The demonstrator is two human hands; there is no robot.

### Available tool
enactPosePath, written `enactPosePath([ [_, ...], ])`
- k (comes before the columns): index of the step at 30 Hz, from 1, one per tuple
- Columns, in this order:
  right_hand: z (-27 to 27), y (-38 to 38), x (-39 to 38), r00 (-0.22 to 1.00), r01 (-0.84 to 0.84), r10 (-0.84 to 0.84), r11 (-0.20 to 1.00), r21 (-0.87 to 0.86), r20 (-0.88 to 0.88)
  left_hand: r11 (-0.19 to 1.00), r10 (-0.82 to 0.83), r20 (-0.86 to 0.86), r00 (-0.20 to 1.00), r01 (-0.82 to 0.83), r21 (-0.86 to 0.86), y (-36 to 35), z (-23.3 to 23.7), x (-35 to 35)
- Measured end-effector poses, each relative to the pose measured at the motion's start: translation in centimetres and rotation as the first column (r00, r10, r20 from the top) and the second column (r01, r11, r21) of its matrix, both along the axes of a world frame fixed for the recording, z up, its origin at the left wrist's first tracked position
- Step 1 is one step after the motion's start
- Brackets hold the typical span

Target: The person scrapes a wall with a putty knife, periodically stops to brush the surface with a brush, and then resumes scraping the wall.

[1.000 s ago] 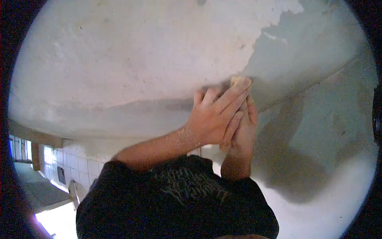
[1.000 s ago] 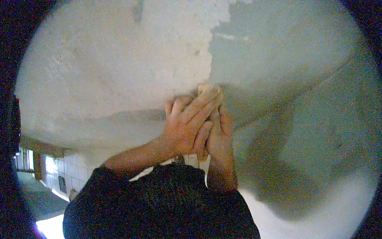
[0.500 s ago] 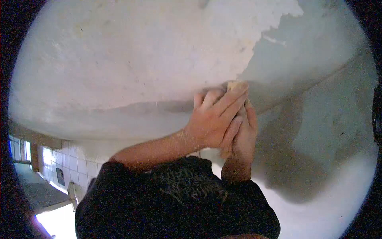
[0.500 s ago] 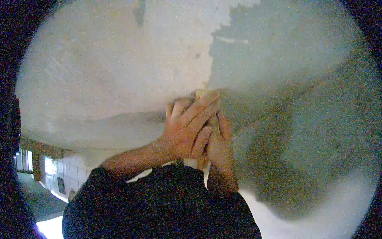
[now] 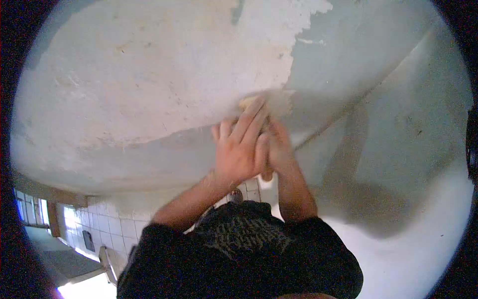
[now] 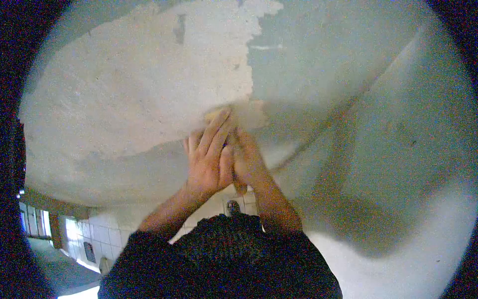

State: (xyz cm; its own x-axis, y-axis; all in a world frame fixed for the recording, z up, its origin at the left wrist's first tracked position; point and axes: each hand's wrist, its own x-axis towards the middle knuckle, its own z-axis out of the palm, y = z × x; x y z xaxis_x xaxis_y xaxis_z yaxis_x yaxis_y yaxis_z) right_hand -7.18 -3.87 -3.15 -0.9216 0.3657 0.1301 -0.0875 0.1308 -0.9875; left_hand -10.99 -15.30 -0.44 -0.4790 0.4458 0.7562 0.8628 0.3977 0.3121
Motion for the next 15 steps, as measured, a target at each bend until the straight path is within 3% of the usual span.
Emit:
enactPosePath([
  [1,-2.1,-0.8,0.3,0.992,-0.115,0.113,0.993,0.023,0.055,1.0,0.004,0.073,0.997,-0.002,-0.027,-1.5,-1.3,0.9],
  [3,-2.7,-3.8,0.1,0.979,-0.187,0.195,0.974,0.125,-0.056,1.0,0.011,0.147,0.989,-0.009,-0.011,-4.0,-4.1,0.6],
  [5,-3.1,-6.4,0.3,0.915,-0.284,0.294,0.956,-0.076,0.277,0.999,0.032,0.198,0.98,-0.037,0.025,-7.3,-6.6,0.2],
  [7,-5.5,-8.8,0.2,0.899,-0.404,0.386,0.913,0.051,0.208,0.995,0.067,0.26,0.963,-0.083,0.051,-10.7,-8.3,0.4],
  [9,-5.7,-10.3,0.7,0.778,-0.511,0.49,0.858,-0.059,0.394,0.982,0.147,0.32,0.936,-0.177,0.067,-13.4,-10.6,0.7],
  [10,-9.0,-11.2,0.7,0.82,-0.54,0.497,0.836,0.1,0.283,0.97,0.211,0.364,0.907,-0.242,0.041,-14.9,-11.7,1.0],
  [11,-11.8,-11.8,0.3,0.84,-0.542,0.513,0.799,0.261,0.175,0.963,0.2,0.528,0.825,-0.265,0.049,-16.1,-12.3,1.3],
  [12,-10.8,-12.4,0.7,0.843,-0.538,0.512,0.796,0.277,0.167,0.956,0.18,0.679,0.712,-0.289,0.05,-17.4,-12.7,1.9],
  [13,-9.0,-13.4,1.4,0.754,-0.643,0.567,0.741,0.195,0.331,0.955,0.174,0.667,0.724,-0.289,0.065,-18.6,-13.1,2.1],
  [14,-7.8,-14.5,1.8,0.633,-0.725,0.606,0.682,0.094,0.483,0.948,0.111,0.792,0.6,-0.302,0.096,-20.2,-13.4,2.3],
  [15,-8.5,-15.0,2.0,0.635,-0.726,0.603,0.679,0.107,0.483,0.94,0.04,0.891,0.452,-0.319,0.12,-21.2,-14.0,2.6],
])
